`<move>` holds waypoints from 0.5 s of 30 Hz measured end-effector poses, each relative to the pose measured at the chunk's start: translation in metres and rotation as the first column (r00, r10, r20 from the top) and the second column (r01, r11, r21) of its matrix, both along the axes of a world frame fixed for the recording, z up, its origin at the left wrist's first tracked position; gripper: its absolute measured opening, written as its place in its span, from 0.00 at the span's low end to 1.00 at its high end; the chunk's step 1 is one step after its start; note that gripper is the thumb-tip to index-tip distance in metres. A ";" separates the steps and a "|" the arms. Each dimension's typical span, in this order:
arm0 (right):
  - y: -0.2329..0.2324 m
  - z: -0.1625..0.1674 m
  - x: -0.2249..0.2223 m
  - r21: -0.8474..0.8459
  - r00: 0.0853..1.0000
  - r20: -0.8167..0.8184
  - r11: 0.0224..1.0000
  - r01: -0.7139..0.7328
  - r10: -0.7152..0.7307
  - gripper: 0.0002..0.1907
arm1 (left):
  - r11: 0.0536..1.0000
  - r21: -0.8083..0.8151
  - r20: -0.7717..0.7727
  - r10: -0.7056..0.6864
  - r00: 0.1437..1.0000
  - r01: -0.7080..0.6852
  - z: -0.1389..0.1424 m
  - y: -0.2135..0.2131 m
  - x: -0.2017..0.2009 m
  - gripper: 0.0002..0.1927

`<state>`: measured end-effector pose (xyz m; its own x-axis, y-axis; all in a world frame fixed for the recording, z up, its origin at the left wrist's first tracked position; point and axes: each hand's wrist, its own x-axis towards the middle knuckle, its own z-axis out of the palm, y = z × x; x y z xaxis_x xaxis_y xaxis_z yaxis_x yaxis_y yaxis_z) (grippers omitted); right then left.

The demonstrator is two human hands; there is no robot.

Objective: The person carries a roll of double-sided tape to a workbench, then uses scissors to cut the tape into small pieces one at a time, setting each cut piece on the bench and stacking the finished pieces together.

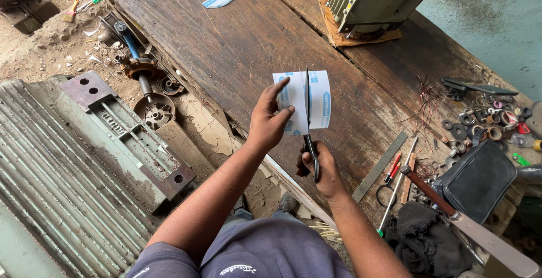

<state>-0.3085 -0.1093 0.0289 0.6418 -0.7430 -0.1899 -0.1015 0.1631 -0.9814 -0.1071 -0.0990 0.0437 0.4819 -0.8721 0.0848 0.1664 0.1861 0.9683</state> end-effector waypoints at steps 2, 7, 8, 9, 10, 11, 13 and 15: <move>0.000 -0.001 0.000 -0.001 1.000 0.001 1.000 0.003 -0.003 0.34 | 0.999 0.018 0.229 0.046 0.972 -0.052 0.001 0.004 -0.002 0.35; 0.001 -0.003 -0.003 0.023 1.000 -0.005 1.000 0.003 -0.002 0.33 | 0.994 0.069 0.243 0.065 0.968 -0.084 0.002 0.005 -0.006 0.36; 0.001 -0.004 -0.003 0.026 1.000 -0.009 1.000 0.005 -0.005 0.33 | 0.994 0.068 0.234 0.065 0.970 -0.083 0.002 0.006 -0.007 0.36; 0.001 -0.004 -0.003 0.025 1.000 -0.016 1.000 0.004 -0.004 0.33 | 0.995 0.063 0.209 0.063 0.976 -0.077 0.002 0.005 -0.007 0.36; 0.001 -0.005 -0.003 0.023 1.000 -0.024 1.000 0.005 -0.004 0.33 | 0.996 0.057 0.184 0.060 0.981 -0.071 0.002 0.005 -0.007 0.37; 0.001 -0.005 -0.003 0.021 0.999 -0.032 1.000 0.005 -0.004 0.32 | 0.997 0.051 0.158 0.057 0.986 -0.066 0.002 0.004 -0.007 0.37; 0.002 -0.005 -0.004 0.024 0.998 -0.063 1.000 0.016 -0.014 0.32 | 0.999 0.050 -0.060 0.010 0.998 -0.007 0.003 0.005 -0.008 0.37; 0.003 -0.004 -0.005 0.024 0.998 -0.065 0.999 0.022 -0.020 0.31 | 0.999 0.050 -0.198 -0.011 0.980 0.021 0.003 0.002 -0.008 0.37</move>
<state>-0.3133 -0.1065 0.0247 0.6117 -0.7508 -0.2493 -0.1614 0.1900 -0.9684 -0.1150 -0.0965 0.0470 0.4704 -0.8807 -0.0564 0.3581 0.1321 0.9243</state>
